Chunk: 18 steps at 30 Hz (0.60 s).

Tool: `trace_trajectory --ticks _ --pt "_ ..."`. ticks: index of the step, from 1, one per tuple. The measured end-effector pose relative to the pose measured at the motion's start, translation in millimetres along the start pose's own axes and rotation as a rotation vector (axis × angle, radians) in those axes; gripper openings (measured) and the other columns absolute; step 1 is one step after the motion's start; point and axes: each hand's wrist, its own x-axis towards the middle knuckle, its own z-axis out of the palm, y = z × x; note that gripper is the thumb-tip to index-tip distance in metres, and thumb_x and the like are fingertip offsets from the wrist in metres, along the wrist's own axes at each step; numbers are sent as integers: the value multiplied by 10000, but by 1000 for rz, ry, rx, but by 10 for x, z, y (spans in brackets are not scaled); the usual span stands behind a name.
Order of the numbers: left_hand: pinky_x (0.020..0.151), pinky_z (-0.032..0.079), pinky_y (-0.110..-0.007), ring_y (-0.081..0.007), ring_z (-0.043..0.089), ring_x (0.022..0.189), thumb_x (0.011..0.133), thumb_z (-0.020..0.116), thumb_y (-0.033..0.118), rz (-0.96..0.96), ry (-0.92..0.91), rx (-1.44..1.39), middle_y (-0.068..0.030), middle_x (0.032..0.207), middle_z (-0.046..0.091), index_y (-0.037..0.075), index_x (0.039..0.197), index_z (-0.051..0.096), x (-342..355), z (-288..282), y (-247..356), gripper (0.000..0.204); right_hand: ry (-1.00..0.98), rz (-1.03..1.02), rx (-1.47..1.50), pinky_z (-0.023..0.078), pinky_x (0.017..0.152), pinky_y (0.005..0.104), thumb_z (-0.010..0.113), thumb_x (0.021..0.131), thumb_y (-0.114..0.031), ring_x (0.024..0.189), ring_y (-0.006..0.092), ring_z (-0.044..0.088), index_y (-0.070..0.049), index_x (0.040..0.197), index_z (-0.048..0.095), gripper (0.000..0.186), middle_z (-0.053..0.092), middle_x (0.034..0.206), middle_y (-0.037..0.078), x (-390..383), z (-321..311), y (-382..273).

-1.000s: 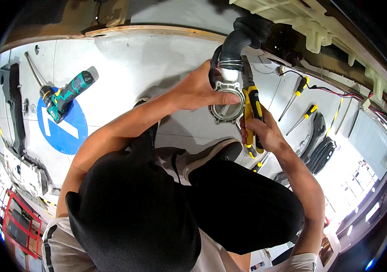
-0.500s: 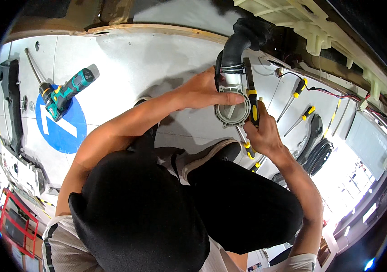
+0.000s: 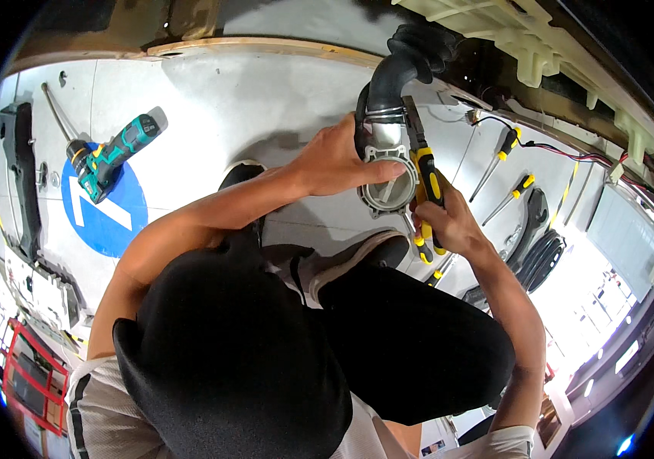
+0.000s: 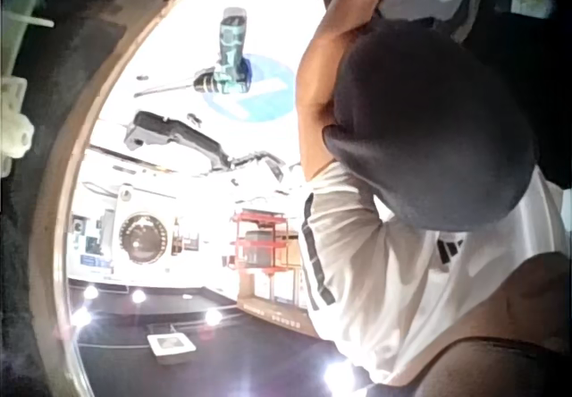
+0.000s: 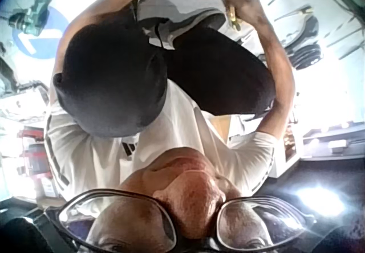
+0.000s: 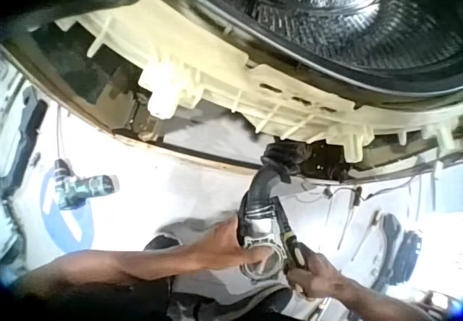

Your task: The person uses pliers to loosen a clamp and remove a pump assembly from a washing machine, then uses an electric drill to remove screws from the drum assembly.

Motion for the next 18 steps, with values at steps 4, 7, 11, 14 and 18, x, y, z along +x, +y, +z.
trace_trajectory --ticks 4,7,11,14,18 --pt "881 412 -328 -198 538 1009 698 732 459 44 -25 -195 -103 1062 582 28 1153 489 -30 82 -171 672 147 -66 -366 460 607 415 520 742 -122 639 381 590 78 1087 405 415 558 678 245 -79 76 -26" --pt "879 409 -325 -206 541 1002 690 741 453 68 -42 -301 -102 1055 585 37 1143 497 -12 124 -228 662 211 -111 -490 462 635 431 538 740 -107 710 444 593 82 1106 401 434 571 743 288 -92 74 -4" --pt "848 429 -341 -230 561 968 680 755 412 145 61 -138 -118 1027 591 30 1125 488 -6 211 -224 645 159 -16 -377 468 608 406 532 741 -109 668 384 606 86 1094 407 421 575 756 256 -112 28 42" --pt "817 444 -365 -259 580 904 664 765 370 187 170 56 -135 957 596 17 1071 491 -33 269 -155 604 -22 49 38 467 564 355 517 751 -101 613 269 596 76 1065 424 372 561 722 170 -56 -21 135" --pt "776 459 -396 -278 596 816 642 755 393 164 198 203 -139 844 596 7 1007 495 -61 210 -60 592 -180 70 365 457 524 298 487 778 -94 566 164 545 57 1039 427 307 521 704 98 -38 -49 154"
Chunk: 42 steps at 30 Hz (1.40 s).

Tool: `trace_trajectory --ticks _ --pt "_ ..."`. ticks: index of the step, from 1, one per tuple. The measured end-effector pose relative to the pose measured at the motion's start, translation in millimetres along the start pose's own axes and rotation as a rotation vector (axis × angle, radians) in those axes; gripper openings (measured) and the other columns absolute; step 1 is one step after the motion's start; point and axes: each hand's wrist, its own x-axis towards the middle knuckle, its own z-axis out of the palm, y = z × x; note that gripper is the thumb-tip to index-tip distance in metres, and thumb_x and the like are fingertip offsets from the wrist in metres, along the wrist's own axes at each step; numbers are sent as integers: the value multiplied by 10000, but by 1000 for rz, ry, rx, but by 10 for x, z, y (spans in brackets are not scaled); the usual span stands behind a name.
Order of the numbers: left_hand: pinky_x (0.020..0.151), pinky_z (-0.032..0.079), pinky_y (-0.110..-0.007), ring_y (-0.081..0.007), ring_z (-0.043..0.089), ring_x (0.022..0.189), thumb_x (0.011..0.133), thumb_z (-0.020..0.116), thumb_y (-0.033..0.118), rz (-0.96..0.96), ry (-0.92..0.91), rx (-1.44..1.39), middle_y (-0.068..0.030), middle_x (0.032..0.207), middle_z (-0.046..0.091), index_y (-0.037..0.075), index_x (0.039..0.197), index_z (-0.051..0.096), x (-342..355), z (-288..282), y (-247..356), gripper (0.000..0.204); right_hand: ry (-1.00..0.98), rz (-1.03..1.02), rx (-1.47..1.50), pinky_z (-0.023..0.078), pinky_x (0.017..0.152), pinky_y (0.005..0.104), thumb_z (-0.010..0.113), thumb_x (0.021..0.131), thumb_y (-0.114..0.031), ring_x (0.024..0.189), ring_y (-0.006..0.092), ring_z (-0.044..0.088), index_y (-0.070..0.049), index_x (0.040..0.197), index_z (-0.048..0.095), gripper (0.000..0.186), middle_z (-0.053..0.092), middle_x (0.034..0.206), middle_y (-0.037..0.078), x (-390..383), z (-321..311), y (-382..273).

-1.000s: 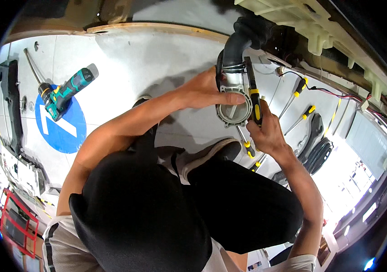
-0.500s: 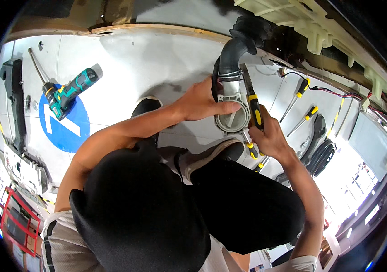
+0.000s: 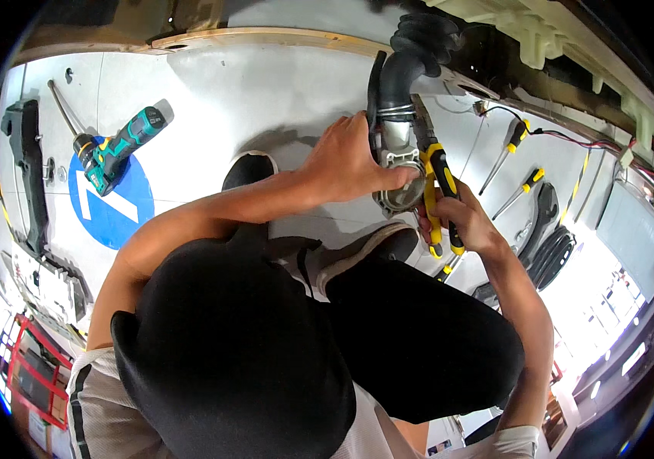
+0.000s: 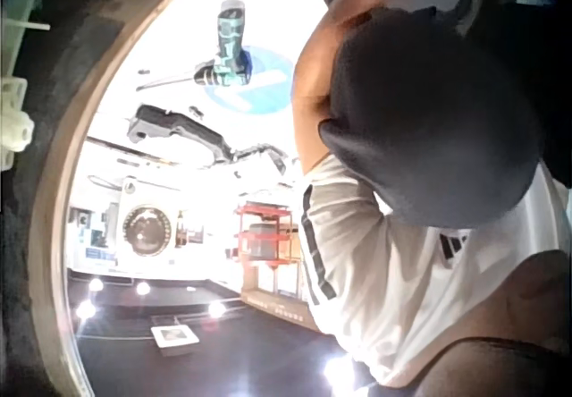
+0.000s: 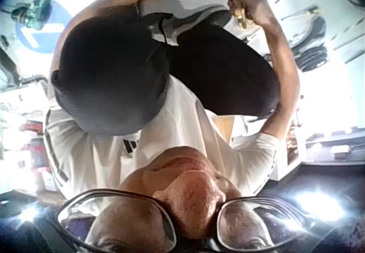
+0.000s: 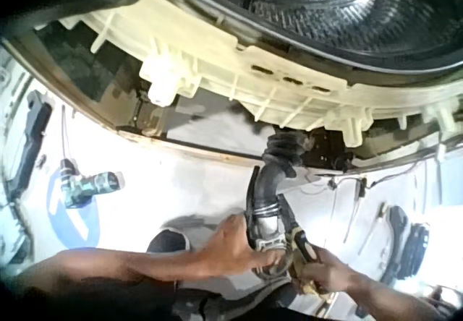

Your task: The person uses pliers to loosen a clamp and remove a pump assembly from a washing machine, then uses an electric drill to remove screws from the drum assembly.

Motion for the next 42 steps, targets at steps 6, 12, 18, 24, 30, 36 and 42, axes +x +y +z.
trace_trajectory --ticks 6,12,18,24,30,36,42 --pt "790 464 -362 -250 602 869 658 727 489 -122 -100 -142 -128 914 614 18 1022 518 -34 -33 56 630 205 -66 -361 453 542 328 500 756 -99 571 226 581 101 1166 385 471 560 643 136 -71 107 -33" --pt "825 448 -337 -213 586 929 672 708 536 -160 -202 -270 -93 970 614 55 1087 514 -45 -137 97 665 314 -217 -802 456 586 396 510 722 -94 605 360 599 90 1135 398 465 561 672 247 -118 114 -152" --pt "818 456 -359 -251 584 936 656 730 491 -115 -127 -113 -143 988 599 -1 1102 478 -60 -73 -20 711 198 -78 -577 456 523 310 497 724 -110 618 174 566 56 1053 434 374 553 714 121 -45 16 -177" --pt "815 466 -381 -328 581 919 628 744 484 -78 -75 134 -220 954 572 -86 1081 439 -54 -88 61 789 78 69 -48 462 510 306 514 747 -138 567 178 556 61 1032 442 354 528 665 103 -57 4 -201" --pt "823 452 -318 -268 564 943 619 744 489 -226 -480 48 -178 1000 549 -65 1357 240 -325 -79 -24 1051 387 -151 -882 404 542 376 515 732 -186 542 268 509 60 1105 404 460 495 596 164 -19 -154 -234" --pt "809 454 -303 -217 585 899 604 777 461 -215 -414 -60 -121 982 596 -22 1259 426 -368 -193 -195 887 372 -85 -749 419 566 349 517 723 -219 551 246 498 67 1110 422 491 496 623 145 46 -237 -114" --pt "863 417 -307 -179 552 954 608 795 382 -196 -358 -289 -91 1004 601 -6 1168 519 -396 -304 -210 735 189 105 -389 427 731 284 545 700 -245 778 163 512 12 1138 462 515 530 925 103 27 -380 -216"
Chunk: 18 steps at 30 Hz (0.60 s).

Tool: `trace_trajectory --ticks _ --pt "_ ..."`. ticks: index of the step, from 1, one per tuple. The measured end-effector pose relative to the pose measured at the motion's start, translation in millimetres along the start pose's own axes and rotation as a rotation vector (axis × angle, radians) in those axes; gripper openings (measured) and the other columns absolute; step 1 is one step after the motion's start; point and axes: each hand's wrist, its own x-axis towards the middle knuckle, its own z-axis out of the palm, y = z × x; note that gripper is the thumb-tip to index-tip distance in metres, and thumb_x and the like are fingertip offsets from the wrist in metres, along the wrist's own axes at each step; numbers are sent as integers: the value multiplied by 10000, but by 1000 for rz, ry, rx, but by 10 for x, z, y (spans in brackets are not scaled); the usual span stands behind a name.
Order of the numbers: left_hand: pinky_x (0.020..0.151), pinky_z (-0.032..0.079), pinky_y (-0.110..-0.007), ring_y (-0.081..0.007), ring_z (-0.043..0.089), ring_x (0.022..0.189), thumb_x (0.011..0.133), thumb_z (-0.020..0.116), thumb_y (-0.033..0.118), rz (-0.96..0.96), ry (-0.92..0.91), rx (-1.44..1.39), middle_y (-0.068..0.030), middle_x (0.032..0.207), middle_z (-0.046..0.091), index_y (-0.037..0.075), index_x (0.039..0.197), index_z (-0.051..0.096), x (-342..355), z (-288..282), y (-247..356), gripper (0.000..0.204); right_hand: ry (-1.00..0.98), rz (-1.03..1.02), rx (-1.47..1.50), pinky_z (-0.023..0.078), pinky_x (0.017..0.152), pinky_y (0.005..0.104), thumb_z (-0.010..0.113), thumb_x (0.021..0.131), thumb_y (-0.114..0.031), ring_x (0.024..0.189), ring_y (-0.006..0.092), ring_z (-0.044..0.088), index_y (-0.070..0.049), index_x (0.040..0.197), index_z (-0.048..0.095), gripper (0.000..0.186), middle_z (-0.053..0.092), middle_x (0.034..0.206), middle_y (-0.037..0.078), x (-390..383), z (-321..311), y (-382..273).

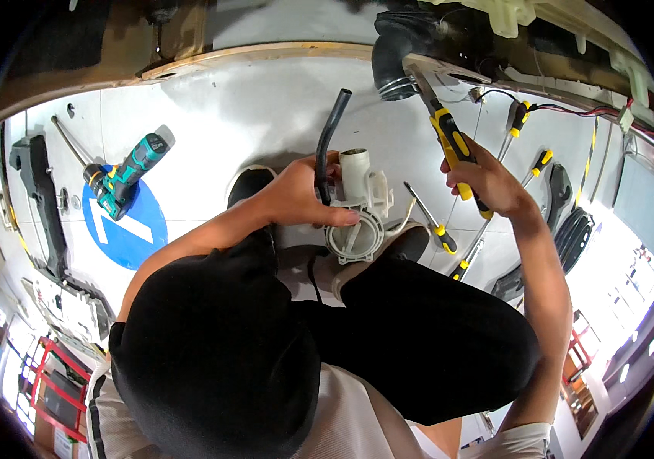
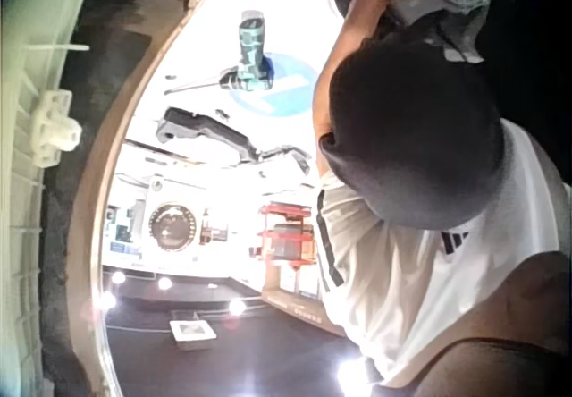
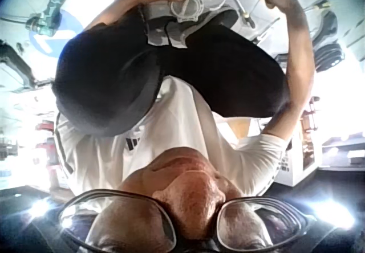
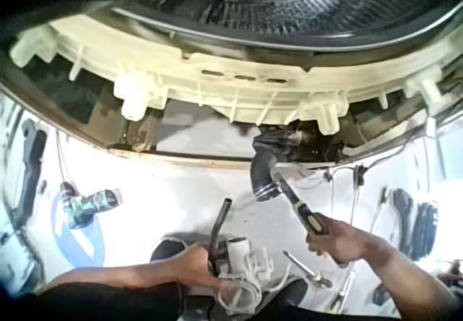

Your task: The person uses pliers to loosen a clamp and remove a pump assembly from a washing machine, then uses an electric drill to remove screws from the drum assembly.

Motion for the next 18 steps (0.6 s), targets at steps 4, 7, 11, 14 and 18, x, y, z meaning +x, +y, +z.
trace_trajectory --ticks 4,7,11,14,18 --pt "828 421 -300 -168 550 919 626 784 349 -42 -71 29 -80 994 597 -2 1139 534 -24 -78 89 670 35 -55 41 377 822 293 545 736 -264 869 185 504 -2 1406 237 783 551 914 82 -5 5 66" --pt "821 422 -298 -162 549 911 638 777 339 -67 -101 38 -78 988 595 -9 1136 531 -48 -90 71 655 29 -78 -35 381 796 277 538 736 -276 866 184 494 -3 1425 162 831 548 988 100 -2 60 6" --pt "836 425 -302 -166 551 920 643 774 341 -93 -77 24 -86 998 587 -32 1150 509 -67 -72 87 683 125 -178 -222 356 927 343 500 744 -266 1059 291 491 -7 1428 134 818 491 1161 236 15 167 25" --pt "842 428 -306 -172 552 926 641 779 333 -106 -49 7 -96 1007 581 -46 1163 493 -60 -93 23 705 175 -235 -174 322 984 352 501 745 -264 1139 338 453 -1 1423 140 812 443 1223 271 98 220 149" --pt "829 433 -304 -174 550 929 640 784 308 -156 -36 5 -105 1003 580 -53 1147 494 -37 -91 102 686 148 -198 -18 339 962 335 513 743 -236 1117 332 464 7 1420 138 812 430 1231 274 142 368 206"
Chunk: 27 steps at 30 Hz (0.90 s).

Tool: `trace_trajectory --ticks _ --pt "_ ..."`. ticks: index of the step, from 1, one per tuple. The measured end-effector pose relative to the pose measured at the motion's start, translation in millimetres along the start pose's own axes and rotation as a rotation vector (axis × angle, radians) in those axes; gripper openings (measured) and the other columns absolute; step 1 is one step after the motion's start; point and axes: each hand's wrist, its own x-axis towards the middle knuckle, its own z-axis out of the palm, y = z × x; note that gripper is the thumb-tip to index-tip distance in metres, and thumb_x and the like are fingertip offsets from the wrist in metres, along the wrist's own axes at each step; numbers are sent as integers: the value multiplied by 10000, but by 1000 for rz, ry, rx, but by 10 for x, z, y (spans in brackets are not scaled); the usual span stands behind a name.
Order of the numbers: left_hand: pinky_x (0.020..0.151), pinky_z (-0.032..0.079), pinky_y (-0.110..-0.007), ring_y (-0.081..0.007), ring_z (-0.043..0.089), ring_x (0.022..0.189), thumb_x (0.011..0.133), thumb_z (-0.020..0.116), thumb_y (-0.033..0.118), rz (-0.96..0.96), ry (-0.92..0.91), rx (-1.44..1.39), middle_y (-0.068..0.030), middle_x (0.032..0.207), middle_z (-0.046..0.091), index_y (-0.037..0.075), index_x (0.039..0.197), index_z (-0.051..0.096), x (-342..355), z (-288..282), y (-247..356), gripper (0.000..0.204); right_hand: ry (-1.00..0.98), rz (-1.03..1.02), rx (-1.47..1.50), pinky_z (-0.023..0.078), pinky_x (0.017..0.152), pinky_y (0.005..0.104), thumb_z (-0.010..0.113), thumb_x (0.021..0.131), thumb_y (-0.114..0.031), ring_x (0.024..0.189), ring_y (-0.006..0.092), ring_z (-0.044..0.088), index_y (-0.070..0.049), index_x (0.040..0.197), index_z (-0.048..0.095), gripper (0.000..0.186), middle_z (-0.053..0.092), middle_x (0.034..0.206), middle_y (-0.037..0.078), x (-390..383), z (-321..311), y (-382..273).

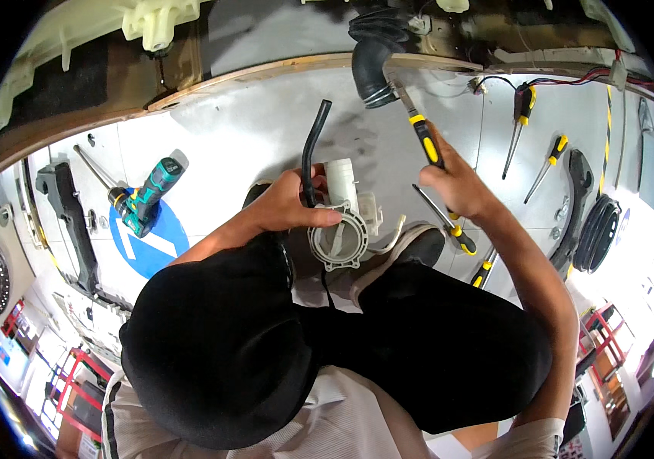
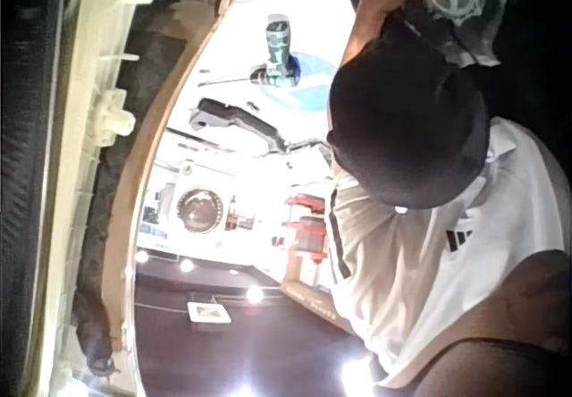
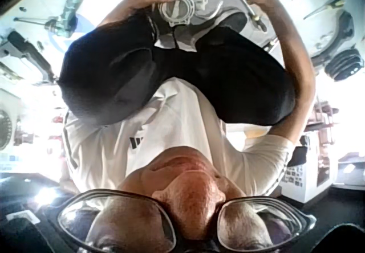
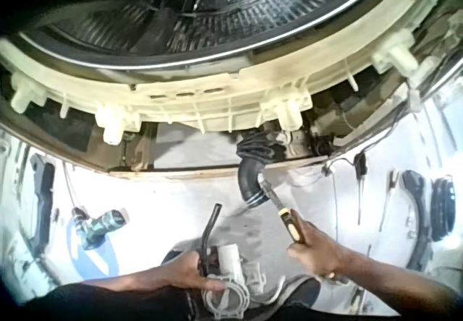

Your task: The person uses pliers to loosen a clamp and remove a pump assembly from a washing machine, then uses an electric drill to remove screws from the drum assembly.

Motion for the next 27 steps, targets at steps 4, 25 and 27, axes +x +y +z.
trace_trajectory --ticks 4,25,27 --pt "815 435 -304 -172 548 931 646 781 307 -26 3 65 -104 998 579 -47 1127 496 10 -18 43 662 77 -179 80 357 922 334 533 750 -225 1097 318 470 -11 1434 72 851 404 1260 278 62 126 95" --pt "857 432 -301 -180 548 969 633 775 244 24 -39 -6 -118 1082 564 -43 1186 458 125 -129 104 699 699 3 -219 477 746 387 657 753 -165 831 312 568 31 1242 446 568 537 943 213 88 -56 1635" --pt "876 429 -298 -182 549 986 640 763 217 -5 -11 -61 -126 1097 564 -48 1213 437 109 -155 110 711 862 -154 -465 472 743 392 694 739 -188 850 322 556 -4 1228 470 568 530 909 191 227 -30 1932"
